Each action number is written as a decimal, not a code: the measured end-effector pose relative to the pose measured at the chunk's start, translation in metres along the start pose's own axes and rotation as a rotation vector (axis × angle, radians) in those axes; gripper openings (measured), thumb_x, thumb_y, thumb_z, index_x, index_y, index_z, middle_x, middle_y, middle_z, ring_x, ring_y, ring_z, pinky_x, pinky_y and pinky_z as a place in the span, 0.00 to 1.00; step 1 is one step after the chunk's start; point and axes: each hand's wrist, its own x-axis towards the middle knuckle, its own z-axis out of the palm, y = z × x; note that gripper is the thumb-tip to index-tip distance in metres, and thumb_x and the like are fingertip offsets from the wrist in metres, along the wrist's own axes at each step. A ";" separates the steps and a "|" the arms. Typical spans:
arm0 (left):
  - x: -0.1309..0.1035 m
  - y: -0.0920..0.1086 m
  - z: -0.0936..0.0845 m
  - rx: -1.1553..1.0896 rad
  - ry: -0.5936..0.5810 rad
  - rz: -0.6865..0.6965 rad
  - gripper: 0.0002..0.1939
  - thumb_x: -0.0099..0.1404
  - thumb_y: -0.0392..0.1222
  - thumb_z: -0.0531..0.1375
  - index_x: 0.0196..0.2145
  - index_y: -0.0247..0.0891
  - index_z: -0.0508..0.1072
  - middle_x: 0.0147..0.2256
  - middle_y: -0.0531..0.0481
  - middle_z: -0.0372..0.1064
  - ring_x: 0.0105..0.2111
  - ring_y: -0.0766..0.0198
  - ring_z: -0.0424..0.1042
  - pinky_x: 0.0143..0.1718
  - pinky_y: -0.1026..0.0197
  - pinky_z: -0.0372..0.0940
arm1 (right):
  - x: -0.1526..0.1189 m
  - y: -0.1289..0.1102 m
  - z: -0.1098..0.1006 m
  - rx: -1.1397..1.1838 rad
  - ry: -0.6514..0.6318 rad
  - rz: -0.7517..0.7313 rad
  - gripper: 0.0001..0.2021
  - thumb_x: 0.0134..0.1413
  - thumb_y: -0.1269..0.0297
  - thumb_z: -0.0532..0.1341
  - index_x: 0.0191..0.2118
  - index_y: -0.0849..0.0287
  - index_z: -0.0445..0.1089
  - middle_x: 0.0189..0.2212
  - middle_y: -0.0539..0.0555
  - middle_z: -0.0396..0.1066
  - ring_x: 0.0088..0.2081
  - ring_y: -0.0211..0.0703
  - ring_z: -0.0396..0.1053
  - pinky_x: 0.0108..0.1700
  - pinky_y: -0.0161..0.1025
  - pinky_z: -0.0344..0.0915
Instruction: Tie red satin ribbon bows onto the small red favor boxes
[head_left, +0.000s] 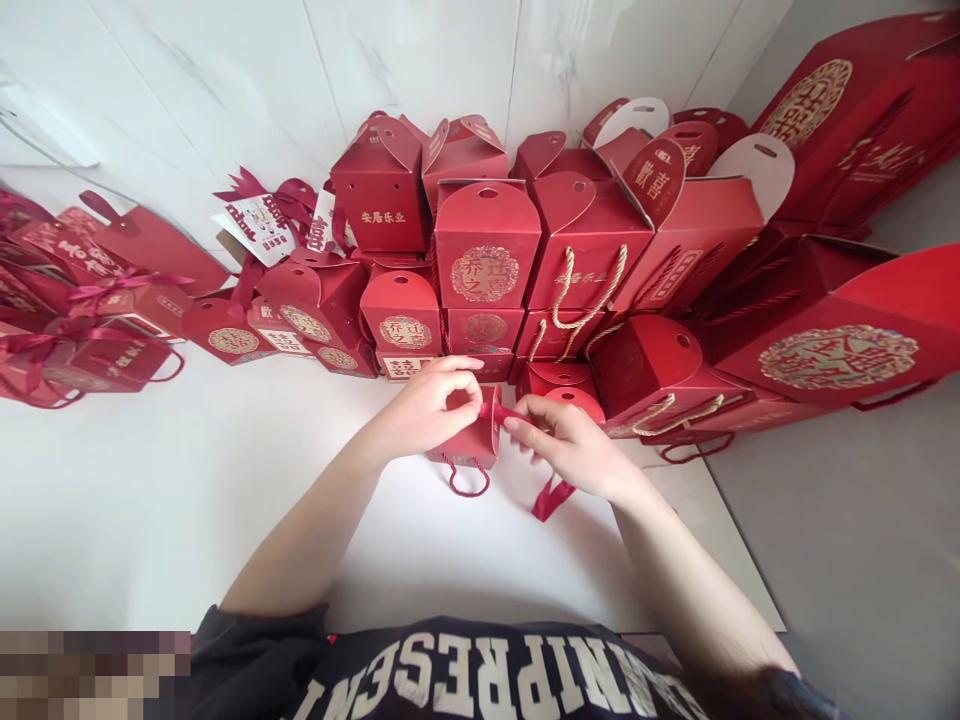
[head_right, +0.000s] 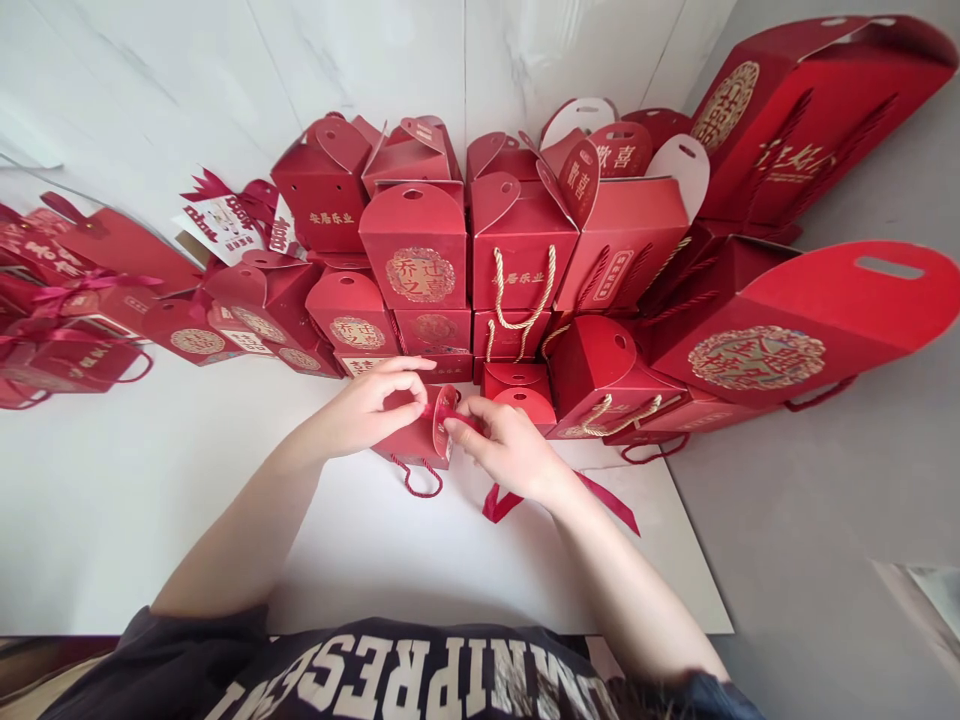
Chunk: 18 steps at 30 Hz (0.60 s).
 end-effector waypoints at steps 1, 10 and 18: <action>-0.003 0.001 -0.006 -0.001 0.011 -0.010 0.08 0.65 0.42 0.55 0.31 0.40 0.71 0.61 0.49 0.61 0.60 0.53 0.62 0.62 0.45 0.56 | 0.000 -0.004 0.001 -0.050 0.068 -0.054 0.13 0.65 0.52 0.54 0.38 0.56 0.67 0.33 0.52 0.72 0.34 0.43 0.70 0.38 0.41 0.65; -0.029 0.004 -0.041 0.048 0.120 -0.026 0.09 0.66 0.47 0.56 0.36 0.42 0.72 0.56 0.48 0.65 0.56 0.52 0.66 0.48 0.55 0.67 | 0.037 -0.025 0.014 -0.029 0.056 -0.337 0.12 0.65 0.61 0.55 0.52 0.53 0.60 0.38 0.51 0.74 0.42 0.44 0.72 0.48 0.44 0.65; -0.026 -0.025 -0.042 -0.089 -0.201 -0.271 0.29 0.62 0.50 0.59 0.59 0.43 0.60 0.45 0.47 0.75 0.42 0.54 0.75 0.41 0.54 0.68 | 0.052 -0.024 0.025 0.068 0.041 -0.257 0.05 0.61 0.66 0.55 0.43 0.53 0.59 0.28 0.45 0.69 0.29 0.37 0.66 0.35 0.35 0.60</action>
